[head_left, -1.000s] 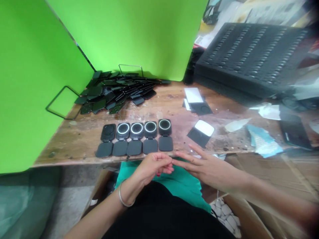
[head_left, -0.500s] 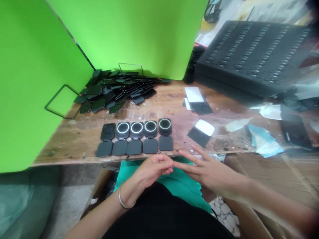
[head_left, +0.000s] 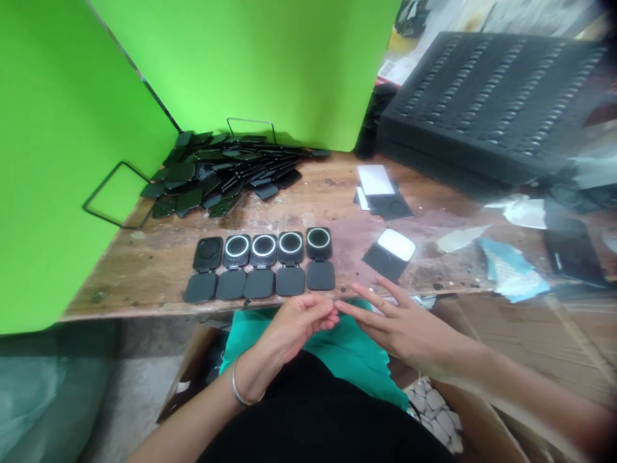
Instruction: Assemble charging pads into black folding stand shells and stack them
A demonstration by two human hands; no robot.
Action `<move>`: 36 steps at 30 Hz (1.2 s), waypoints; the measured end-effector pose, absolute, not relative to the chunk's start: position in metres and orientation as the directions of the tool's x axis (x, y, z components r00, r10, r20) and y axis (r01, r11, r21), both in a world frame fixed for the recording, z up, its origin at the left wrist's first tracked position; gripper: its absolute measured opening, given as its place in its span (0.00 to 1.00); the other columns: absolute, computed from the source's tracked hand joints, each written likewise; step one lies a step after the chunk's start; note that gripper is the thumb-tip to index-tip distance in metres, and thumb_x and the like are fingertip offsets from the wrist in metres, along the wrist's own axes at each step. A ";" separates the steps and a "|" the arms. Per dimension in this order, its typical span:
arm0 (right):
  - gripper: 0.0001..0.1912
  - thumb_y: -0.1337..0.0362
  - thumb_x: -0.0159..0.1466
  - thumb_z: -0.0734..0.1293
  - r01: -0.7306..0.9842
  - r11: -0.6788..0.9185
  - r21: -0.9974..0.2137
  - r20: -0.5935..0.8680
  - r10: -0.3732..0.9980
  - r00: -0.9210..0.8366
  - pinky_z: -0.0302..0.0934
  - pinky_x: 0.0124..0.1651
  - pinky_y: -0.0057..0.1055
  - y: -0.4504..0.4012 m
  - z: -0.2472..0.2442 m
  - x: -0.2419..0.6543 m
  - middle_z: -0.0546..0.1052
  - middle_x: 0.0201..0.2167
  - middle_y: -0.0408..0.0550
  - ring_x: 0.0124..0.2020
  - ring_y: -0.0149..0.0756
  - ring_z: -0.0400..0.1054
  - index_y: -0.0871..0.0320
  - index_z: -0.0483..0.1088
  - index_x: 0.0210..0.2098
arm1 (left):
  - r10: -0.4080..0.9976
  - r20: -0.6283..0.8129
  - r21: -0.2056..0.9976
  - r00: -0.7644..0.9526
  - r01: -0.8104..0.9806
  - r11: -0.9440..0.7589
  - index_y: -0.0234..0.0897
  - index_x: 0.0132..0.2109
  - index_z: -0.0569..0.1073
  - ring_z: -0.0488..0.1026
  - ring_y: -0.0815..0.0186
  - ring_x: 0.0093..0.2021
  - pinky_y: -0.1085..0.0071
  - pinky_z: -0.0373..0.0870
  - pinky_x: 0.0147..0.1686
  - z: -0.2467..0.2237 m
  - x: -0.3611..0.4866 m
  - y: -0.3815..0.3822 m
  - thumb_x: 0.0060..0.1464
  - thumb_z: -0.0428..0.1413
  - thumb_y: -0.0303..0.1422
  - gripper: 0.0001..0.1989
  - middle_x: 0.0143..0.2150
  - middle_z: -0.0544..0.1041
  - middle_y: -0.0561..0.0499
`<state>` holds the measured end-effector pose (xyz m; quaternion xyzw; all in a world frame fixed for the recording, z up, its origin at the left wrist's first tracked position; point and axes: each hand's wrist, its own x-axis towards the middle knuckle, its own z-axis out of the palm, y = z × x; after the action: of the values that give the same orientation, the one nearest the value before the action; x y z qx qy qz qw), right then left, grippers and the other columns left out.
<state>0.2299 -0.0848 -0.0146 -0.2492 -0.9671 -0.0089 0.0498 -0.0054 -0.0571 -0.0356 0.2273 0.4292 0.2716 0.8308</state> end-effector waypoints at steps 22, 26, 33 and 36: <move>0.16 0.64 0.58 0.71 0.545 0.786 -0.292 -0.030 0.562 -0.826 0.23 0.70 0.62 -0.094 -0.018 0.225 0.45 0.73 0.45 0.73 0.59 0.28 0.57 0.76 0.47 | 0.567 -0.617 0.517 0.546 -0.262 0.815 0.32 0.28 0.75 0.67 0.76 0.25 0.78 0.63 0.29 -0.036 -0.007 -0.056 0.38 0.73 0.39 0.18 0.24 0.72 0.54; 0.13 0.62 0.59 0.72 0.585 0.728 -0.356 -0.052 0.610 -0.791 0.19 0.69 0.61 -0.097 -0.017 0.225 0.43 0.74 0.46 0.73 0.59 0.26 0.58 0.76 0.44 | 0.566 -0.607 0.482 0.558 -0.307 0.820 0.31 0.29 0.76 0.68 0.75 0.26 0.77 0.64 0.29 -0.032 -0.007 -0.052 0.38 0.73 0.38 0.18 0.26 0.73 0.53; 0.19 0.63 0.57 0.73 0.596 0.726 -0.344 -0.034 0.624 -0.780 0.23 0.68 0.65 -0.100 -0.022 0.222 0.45 0.73 0.51 0.72 0.62 0.29 0.60 0.75 0.48 | 0.664 -0.606 0.625 0.438 -0.255 0.738 0.31 0.30 0.77 0.67 0.74 0.24 0.75 0.63 0.28 -0.037 0.000 -0.056 0.39 0.72 0.40 0.18 0.26 0.75 0.51; 0.17 0.64 0.56 0.73 0.606 0.725 -0.327 -0.049 0.628 -0.777 0.31 0.67 0.69 -0.099 -0.020 0.220 0.46 0.73 0.54 0.72 0.65 0.33 0.61 0.77 0.45 | 0.713 -0.590 0.702 0.378 -0.195 0.685 0.31 0.31 0.77 0.67 0.73 0.23 0.74 0.63 0.28 -0.037 0.003 -0.057 0.40 0.71 0.41 0.18 0.26 0.75 0.50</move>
<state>0.2201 -0.0995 -0.0199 -0.3323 -0.9282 0.1644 0.0324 0.0026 -0.0573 -0.0368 0.2717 0.4766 0.2895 0.7843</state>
